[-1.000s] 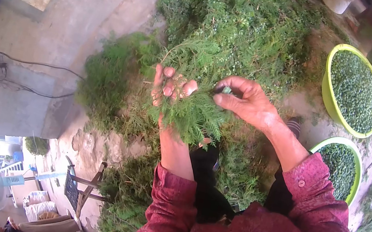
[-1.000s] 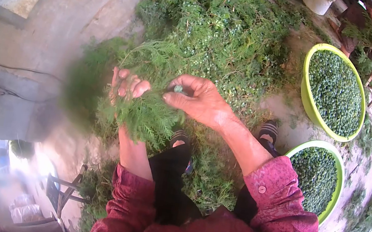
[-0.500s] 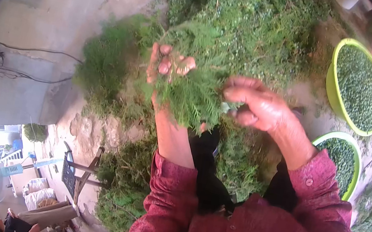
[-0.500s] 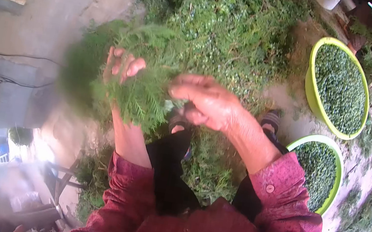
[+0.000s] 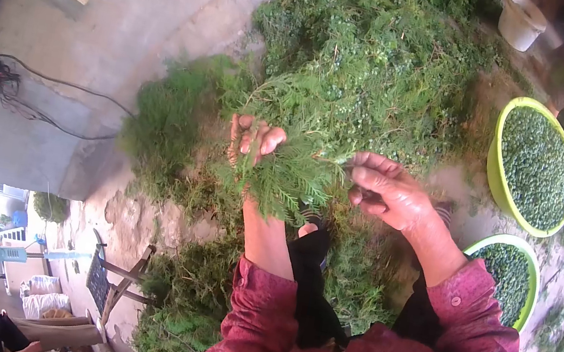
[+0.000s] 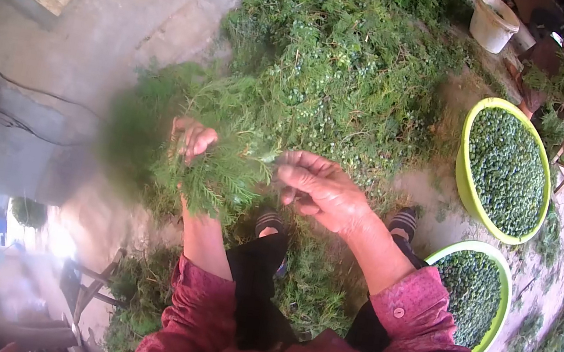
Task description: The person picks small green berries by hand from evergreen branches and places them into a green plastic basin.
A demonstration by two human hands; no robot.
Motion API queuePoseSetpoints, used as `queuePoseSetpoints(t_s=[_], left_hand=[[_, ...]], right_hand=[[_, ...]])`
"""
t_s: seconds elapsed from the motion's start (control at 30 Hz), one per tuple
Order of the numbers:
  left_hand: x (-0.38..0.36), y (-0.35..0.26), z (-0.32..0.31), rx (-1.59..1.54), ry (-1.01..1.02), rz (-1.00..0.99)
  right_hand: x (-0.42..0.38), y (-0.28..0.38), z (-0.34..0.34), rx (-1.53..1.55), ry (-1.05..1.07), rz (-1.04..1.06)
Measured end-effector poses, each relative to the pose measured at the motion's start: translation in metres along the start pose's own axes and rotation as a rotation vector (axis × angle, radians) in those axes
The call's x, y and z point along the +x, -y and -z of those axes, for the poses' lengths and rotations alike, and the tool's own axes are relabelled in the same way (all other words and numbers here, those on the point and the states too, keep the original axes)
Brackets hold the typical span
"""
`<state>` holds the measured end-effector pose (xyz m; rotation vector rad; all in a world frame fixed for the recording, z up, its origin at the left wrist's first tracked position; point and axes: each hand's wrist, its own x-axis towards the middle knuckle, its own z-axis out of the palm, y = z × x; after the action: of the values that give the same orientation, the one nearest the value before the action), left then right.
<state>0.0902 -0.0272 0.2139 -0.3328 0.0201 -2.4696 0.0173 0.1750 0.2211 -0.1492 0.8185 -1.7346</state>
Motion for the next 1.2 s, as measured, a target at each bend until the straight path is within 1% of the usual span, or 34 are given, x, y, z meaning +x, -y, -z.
queuePoseSetpoints(t_s=[0.07, 0.1, 0.13, 0.2, 0.23, 0.27, 0.33, 0.4, 0.47, 0.5, 0.57, 0.6, 0.67, 0.7, 0.73, 0.77, 0.8, 0.83, 0.87, 0.93, 0.97, 1.0, 1.03, 1.07, 1.13, 1.17, 1.2], left_hand=[[0.001, 0.003, 0.000, 0.065, 0.008, 0.082], [0.000, 0.003, 0.001, 0.081, -0.033, 0.090], [0.000, 0.006, -0.003, 0.080, -0.030, 0.094], [-0.004, 0.018, -0.012, 0.132, -0.086, 0.136], [-0.007, 0.023, -0.017, 0.174, -0.077, 0.140], [-0.006, 0.023, -0.015, 0.174, -0.070, 0.149], [-0.003, 0.022, -0.010, 0.246, -0.062, 0.188], [-0.005, 0.022, -0.011, 0.213, -0.087, 0.206], [-0.003, 0.016, -0.009, 0.270, -0.076, 0.237], [-0.002, 0.012, -0.006, 0.270, -0.083, 0.238], [0.001, 0.005, -0.003, 0.165, -0.023, 0.165], [0.001, 0.004, -0.003, 0.165, -0.024, 0.165], [-0.001, 0.005, -0.008, 0.203, -0.042, 0.143], [-0.003, 0.006, -0.012, 0.227, -0.093, 0.149], [-0.003, 0.001, -0.004, 0.227, -0.094, 0.149], [-0.003, -0.009, 0.011, 0.172, -0.095, 0.107], [-0.001, -0.021, 0.024, 0.118, -0.094, 0.064], [0.017, -0.025, 0.017, 0.150, 0.216, 0.126], [0.020, -0.023, 0.014, 0.153, 0.216, 0.123], [0.019, -0.014, 0.007, 0.141, 0.620, 0.200], [0.006, -0.021, 0.006, 0.094, 0.277, 0.191], [0.004, -0.017, 0.004, 0.090, 0.278, 0.193], [0.001, -0.009, 0.001, -0.022, 0.265, 0.180], [-0.001, -0.002, -0.002, -0.135, 0.251, 0.166], [-0.003, 0.006, -0.001, -0.154, 0.256, 0.156], [-0.003, 0.010, -0.001, -0.170, 0.264, 0.144], [-0.003, 0.013, -0.001, -0.172, 0.259, 0.143]], right_hand=[[0.004, -0.002, -0.002, -0.109, 0.013, 0.123], [0.004, -0.001, -0.004, -0.166, -0.032, 0.105], [0.006, 0.000, -0.005, -0.167, -0.032, 0.110], [0.010, -0.001, -0.010, -0.343, -0.096, 0.134], [0.006, 0.006, -0.021, -0.471, -0.087, 0.179], [0.008, 0.004, -0.024, -0.470, -0.089, 0.190], [0.012, -0.002, -0.024, -0.611, -0.142, 0.399], [0.011, -0.006, -0.023, -0.543, -0.154, 0.393], [0.011, -0.007, -0.021, -0.971, -0.148, 0.693], [0.008, -0.007, -0.019, -0.969, -0.151, 0.686], [0.000, -0.003, -0.013, -1.319, -0.027, 0.482], [-0.002, -0.003, -0.010, -1.319, -0.027, 0.481], [-0.004, -0.004, -0.007, -0.902, 0.101, 0.084], [-0.007, -0.003, -0.010, -0.901, 0.101, 0.081], [-0.014, 0.002, -0.017, -0.832, 0.150, 0.048], [-0.019, 0.006, -0.023, -0.762, 0.199, 0.018], [-0.024, 0.007, -0.023, -0.763, 0.199, 0.019], [-0.030, 0.009, -0.020, -0.649, 0.222, -0.024], [-0.033, 0.010, -0.016, -0.534, 0.247, -0.069], [-0.029, 0.009, -0.009, -0.515, 0.231, -0.070], [-0.027, 0.010, -0.010, -0.429, 0.235, 0.001], [-0.025, 0.012, -0.009, -0.344, 0.238, 0.072], [-0.021, 0.010, -0.003, -0.267, 0.255, 0.053], [-0.017, 0.009, 0.000, -0.267, 0.250, 0.055], [-0.011, 0.008, 0.005, -0.059, 0.204, 0.018], [-0.011, 0.010, -0.001, -0.107, 0.071, 0.002], [-0.009, 0.007, -0.004, -0.105, 0.068, -0.001]])
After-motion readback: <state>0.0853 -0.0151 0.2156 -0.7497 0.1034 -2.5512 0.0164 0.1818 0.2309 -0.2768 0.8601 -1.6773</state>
